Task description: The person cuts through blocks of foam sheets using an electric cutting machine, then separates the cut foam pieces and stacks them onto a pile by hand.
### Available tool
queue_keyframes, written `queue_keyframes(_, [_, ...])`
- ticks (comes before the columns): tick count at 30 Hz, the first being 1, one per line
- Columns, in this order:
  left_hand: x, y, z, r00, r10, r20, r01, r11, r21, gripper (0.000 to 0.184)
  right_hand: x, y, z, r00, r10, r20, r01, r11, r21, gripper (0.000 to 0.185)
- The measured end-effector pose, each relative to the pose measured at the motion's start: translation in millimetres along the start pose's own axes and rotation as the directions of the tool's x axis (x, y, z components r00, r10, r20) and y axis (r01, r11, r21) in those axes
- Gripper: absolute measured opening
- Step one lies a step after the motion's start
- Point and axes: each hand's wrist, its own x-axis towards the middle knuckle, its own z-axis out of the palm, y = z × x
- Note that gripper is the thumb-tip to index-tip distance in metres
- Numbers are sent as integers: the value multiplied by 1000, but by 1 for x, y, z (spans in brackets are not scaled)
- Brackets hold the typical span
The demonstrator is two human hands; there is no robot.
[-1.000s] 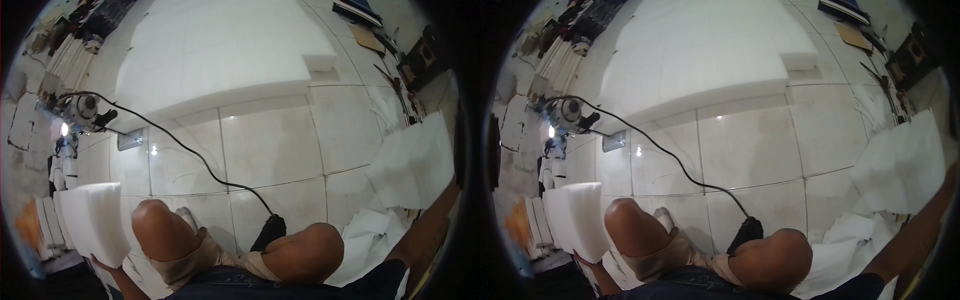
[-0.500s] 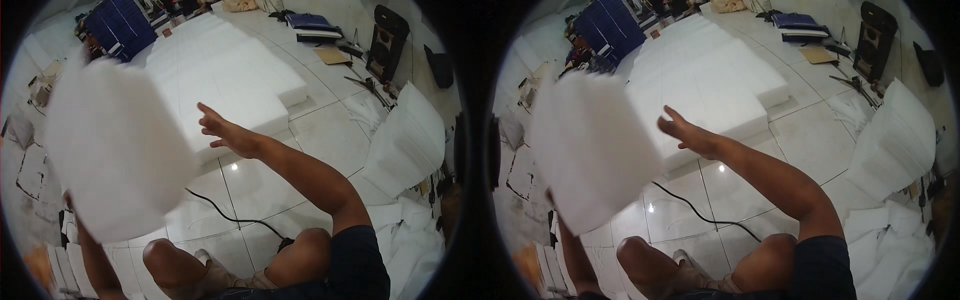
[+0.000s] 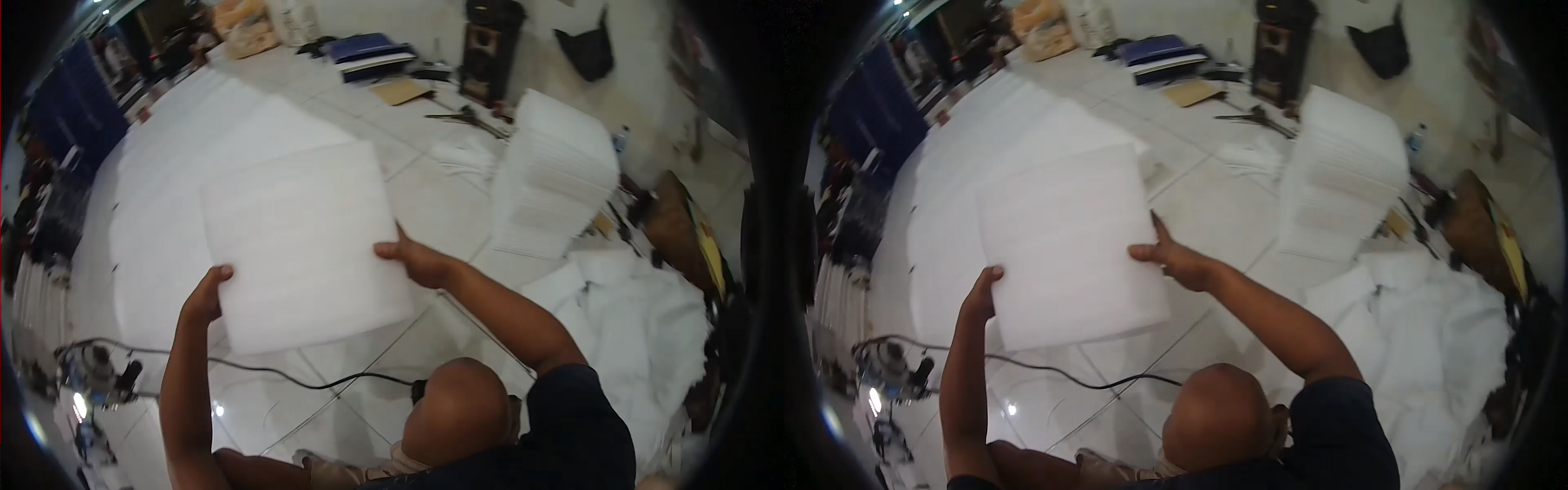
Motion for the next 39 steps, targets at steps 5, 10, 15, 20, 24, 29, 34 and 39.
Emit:
queue_keyframes(5, [-1, 9, 30, 994, -80, -74, 80, 997, -3, 84, -17, 11, 1, 998, -52, 30, 48, 993, 108, 119])
queue_keyframes(10, [14, 30, 17, 1000, 1, -2, -1, 1000, 10, 83, -15, -1, 11, 999, -6, 51, -13, 935, 356, 102])
queue_keyframes(15, [19, 58, 3, 844, 513, 155, -315, 708, -633, 88, -31, -53, 13, 948, -168, -270, 252, 916, 314, 60])
queue_keyframes(20, [2, 83, 0, 784, 485, -387, -596, 764, -248, 81, -51, -150, -26, 519, -540, -662, 657, 748, -96, 63])
queue_keyframes(24, [1, 55, -18, 838, 334, -432, -453, 867, -207, 68, -65, -228, -80, 243, -613, -752, 694, 651, -306, 81])
queue_keyframes(29, [0, 30, -25, 863, 285, -416, -352, 931, -92, 72, -54, -270, -124, -179, -303, -936, 656, 672, -342, 122])
queue_keyframes(34, [-9, 14, -36, 868, 245, -432, -280, 960, -18, 72, -45, -223, -191, -412, 59, -909, 612, 757, -228, 135])
queue_keyframes(39, [-13, 2, -50, 842, 211, -496, -223, 974, 35, 71, -57, -219, -198, -428, 174, -887, 505, 860, -75, 137])
